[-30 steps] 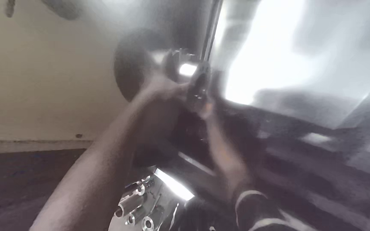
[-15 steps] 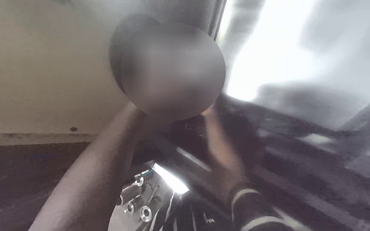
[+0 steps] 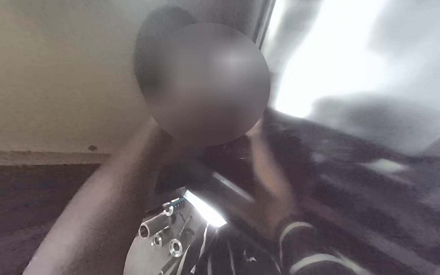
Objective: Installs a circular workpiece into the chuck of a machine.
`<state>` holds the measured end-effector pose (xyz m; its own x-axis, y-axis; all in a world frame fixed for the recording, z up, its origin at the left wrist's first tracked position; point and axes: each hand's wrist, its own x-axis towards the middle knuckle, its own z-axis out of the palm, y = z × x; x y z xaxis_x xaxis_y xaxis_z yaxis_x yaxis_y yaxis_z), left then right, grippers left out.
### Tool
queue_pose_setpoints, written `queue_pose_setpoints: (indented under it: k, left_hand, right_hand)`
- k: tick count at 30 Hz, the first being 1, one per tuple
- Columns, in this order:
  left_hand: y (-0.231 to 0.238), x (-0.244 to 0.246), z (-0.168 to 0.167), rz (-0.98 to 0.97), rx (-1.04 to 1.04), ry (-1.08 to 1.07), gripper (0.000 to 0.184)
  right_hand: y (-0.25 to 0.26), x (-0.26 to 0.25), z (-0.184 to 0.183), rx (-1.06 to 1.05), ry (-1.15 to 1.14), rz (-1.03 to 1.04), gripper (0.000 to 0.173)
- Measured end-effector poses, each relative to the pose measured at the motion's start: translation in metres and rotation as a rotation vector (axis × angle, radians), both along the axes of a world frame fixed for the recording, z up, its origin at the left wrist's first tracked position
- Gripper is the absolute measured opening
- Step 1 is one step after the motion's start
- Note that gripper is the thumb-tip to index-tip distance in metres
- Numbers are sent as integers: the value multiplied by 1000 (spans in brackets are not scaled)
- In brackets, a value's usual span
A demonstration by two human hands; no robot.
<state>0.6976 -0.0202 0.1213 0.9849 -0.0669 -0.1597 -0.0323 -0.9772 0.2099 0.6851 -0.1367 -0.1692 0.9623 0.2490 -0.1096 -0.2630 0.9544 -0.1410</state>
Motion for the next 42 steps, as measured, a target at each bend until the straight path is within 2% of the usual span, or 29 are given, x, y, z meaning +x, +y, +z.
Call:
queue_pose_setpoints:
  k: [5,13,20,27,33,36,40,42]
  left_hand:
    - [-3,1,2,30,14,-4,133]
    - [3,1,-6,-17,-3,-65,122]
    - [5,2,-6,-6,15,-65,124]
    - [-16,0,18,156,34,111,131]
    - [-28,4,33,206,92,217,128]
    - [-25,3,30,162,50,191,129]
    - [-15,2,16,104,32,100,128]
    - [-13,3,10,92,39,71,127]
  right_hand:
    - [1,2,1,30,60,-3,30]
    - [-3,-2,6,72,-35,-11,33]
    - [1,1,4,40,-21,-6,30]
    - [-2,1,5,5,-23,-19,38]
    - [-6,3,-3,-91,-74,-6,30]
    - [-8,3,3,-49,-37,-7,28]
    - [-7,2,2,19,-57,8,38]
    - [-9,-3,8,3,-7,8,30]
